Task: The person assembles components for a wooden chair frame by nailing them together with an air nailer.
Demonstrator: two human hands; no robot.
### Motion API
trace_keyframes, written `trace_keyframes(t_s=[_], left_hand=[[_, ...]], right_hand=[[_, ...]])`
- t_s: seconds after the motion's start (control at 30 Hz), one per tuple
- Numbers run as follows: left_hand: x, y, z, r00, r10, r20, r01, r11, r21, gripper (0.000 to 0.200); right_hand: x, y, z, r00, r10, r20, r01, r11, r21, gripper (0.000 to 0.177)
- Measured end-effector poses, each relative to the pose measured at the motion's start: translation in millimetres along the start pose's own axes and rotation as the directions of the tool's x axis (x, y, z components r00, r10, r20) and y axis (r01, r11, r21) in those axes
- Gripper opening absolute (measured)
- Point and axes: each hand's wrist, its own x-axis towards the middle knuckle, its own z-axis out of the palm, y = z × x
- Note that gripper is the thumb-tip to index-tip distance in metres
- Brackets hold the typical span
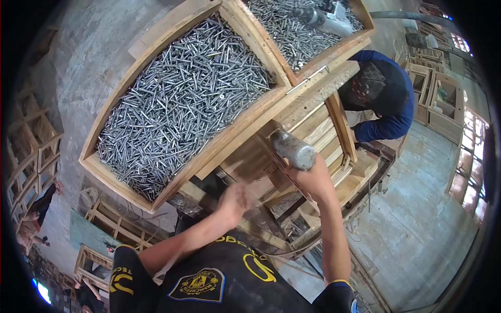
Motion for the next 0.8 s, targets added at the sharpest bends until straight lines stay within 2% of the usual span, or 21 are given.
trace_keyframes(t_s=[0.03, 0.1, 0.17, 0.2, 0.27, 0.3, 0.33, 0.47, 0.53, 0.67, 0.7, 0.73, 0.8], left_hand=[[-7.7, -6.6, -17.8, 1.0, -0.003, -0.002, 0.003, 0.998, 0.059, 0.021], [-26.1, -9.1, -32.7, 0.997, -0.029, 0.078, 0.013, 0.978, 0.207, 0.013], [-26.9, -6.5, -39.6, 0.981, 0.001, 0.194, -0.076, 0.921, 0.382, 0.01], [-21.0, -7.1, -42.2, 0.964, 0.032, 0.263, -0.157, 0.87, 0.468, 0.011], [-38.8, 1.3, -15.5, 0.966, 0.046, 0.253, -0.214, 0.689, 0.692, 0.014], [-32.1, 1.8, -12.0, 0.967, 0.051, 0.25, -0.203, 0.748, 0.632, 0.015], [-24.8, 3.1, -7.3, 0.97, 0.045, 0.238, -0.175, 0.81, 0.56, 0.016], [-19.3, 6.2, 34.1, 0.915, 0.118, 0.386, -0.354, 0.693, 0.628, 0.017], [-3.8, 0.9, 50.7, 0.879, 0.172, 0.444, -0.434, 0.673, 0.599, 0.018], [40.4, -33.3, 90.5, 0.847, 0.15, 0.509, -0.46, 0.687, 0.562, 0.016], [53.5, -45.5, 101.1, 0.861, 0.092, 0.5, -0.41, 0.707, 0.576, 0.017], [65.3, -59.3, 111.7, 0.875, 0.029, 0.482, -0.35, 0.726, 0.591, 0.02], [84.0, -88.3, 134.2, 0.866, -0.122, 0.485, -0.184, 0.824, 0.535, 0.022]], right_hand=[[1.3, 4.9, 2.5, 0.998, -0.053, -0.038, 0.051, 0.997, -0.054, 0.025], [5.3, 16.9, 7.9, 0.999, -0.051, 0.001, 0.051, 0.992, -0.112, 0.026], [14.8, 24.1, 3.6, 0.998, -0.054, -0.015, 0.051, 0.986, -0.161, 0.028], [14.5, 31.3, 4.0, 0.998, -0.043, -0.041, 0.036, 0.984, -0.176, 0.029], [17.3, 56.7, 12.9, 0.991, -0.068, -0.119, 0.048, 0.985, -0.164, 0.033], [-9.7, 47.3, 10.1, 0.973, -0.171, -0.156, 0.183, 0.981, 0.069, 0.037], [-26.1, 47.2, 4.9, 0.975, -0.187, -0.123, 0.199, 0.975, 0.097, 0.039], [-97.1, 83.2, -7.2, 0.992, -0.101, -0.074, 0.124, 0.879, 0.461, 0.041], [-134.0, 101.4, -13.4, 0.984, -0.088, -0.158, 0.164, 0.806, 0.57, 0.043], [-175.8, 158.8, -19.4, 0.971, -0.027, -0.239, 0.201, 0.633, 0.747, 0.046], [-183.5, 166.0, -19.4, 0.963, 0.052, -0.264, 0.171, 0.64, 0.749, 0.043], [-193.4, 159.7, -22.9, 0.945, 0.105, -0.31, 0.18, 0.624, 0.76, 0.028], [-195.4, 173.7, -31.1, 0.94, 0.132, -0.316, 0.18, 0.596, 0.783, 0.025]])
